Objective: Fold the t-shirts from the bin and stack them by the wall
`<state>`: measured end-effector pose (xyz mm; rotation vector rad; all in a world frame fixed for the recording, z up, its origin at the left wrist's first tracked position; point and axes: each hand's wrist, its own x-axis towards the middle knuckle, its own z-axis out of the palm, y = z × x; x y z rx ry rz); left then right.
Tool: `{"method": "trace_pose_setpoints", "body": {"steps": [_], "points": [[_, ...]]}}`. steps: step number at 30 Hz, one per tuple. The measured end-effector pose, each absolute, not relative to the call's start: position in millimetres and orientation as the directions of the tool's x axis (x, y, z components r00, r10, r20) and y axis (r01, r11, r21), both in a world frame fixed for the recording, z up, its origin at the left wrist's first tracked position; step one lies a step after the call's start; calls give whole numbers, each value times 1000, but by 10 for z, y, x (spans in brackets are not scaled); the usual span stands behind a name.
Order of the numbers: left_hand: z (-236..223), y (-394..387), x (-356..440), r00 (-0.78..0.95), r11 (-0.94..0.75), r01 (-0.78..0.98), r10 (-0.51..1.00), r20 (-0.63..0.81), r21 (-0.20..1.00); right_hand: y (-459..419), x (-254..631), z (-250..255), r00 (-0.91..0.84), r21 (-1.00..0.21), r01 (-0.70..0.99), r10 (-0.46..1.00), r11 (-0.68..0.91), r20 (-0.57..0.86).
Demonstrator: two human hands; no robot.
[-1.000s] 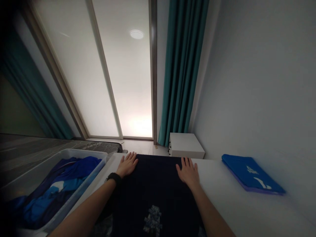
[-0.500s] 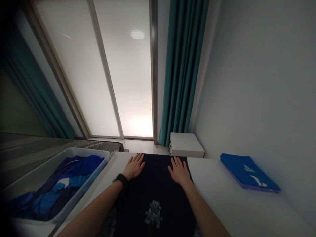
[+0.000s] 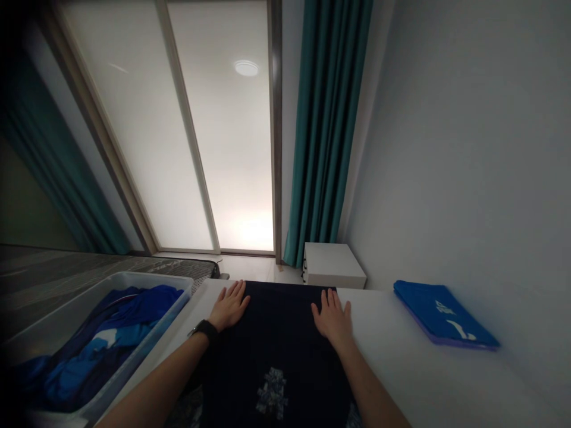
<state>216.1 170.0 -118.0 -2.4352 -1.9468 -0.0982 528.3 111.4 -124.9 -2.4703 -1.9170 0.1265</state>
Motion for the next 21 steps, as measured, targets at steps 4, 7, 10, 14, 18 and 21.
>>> {"method": "trace_pose_setpoints", "body": {"steps": [4,7,10,14,18,21], "points": [[-1161,1677,2175,208,-210,978,976,63,17,1168,5097,-1195,167,-70,983,985,-169,-34],[-1161,1670,2182,206,-208,978,976,67,20,1204,4959,-1183,27,-92,995,999,-31,-40],[-1176,1672,2175,210,-212,977,975,72,23,1236,4949,-1190,16,-104,994,998,-22,-54],[-1179,1683,2154,214,-216,976,973,82,26,1253,5077,-1202,74,-96,992,996,-79,-54],[-1112,1680,2213,222,-226,974,969,112,23,1229,5132,-1216,94,-84,992,995,-97,-43],[-1043,1626,2418,324,-331,943,933,158,18,1217,5116,-1218,94,-80,992,995,-97,-40]]}}
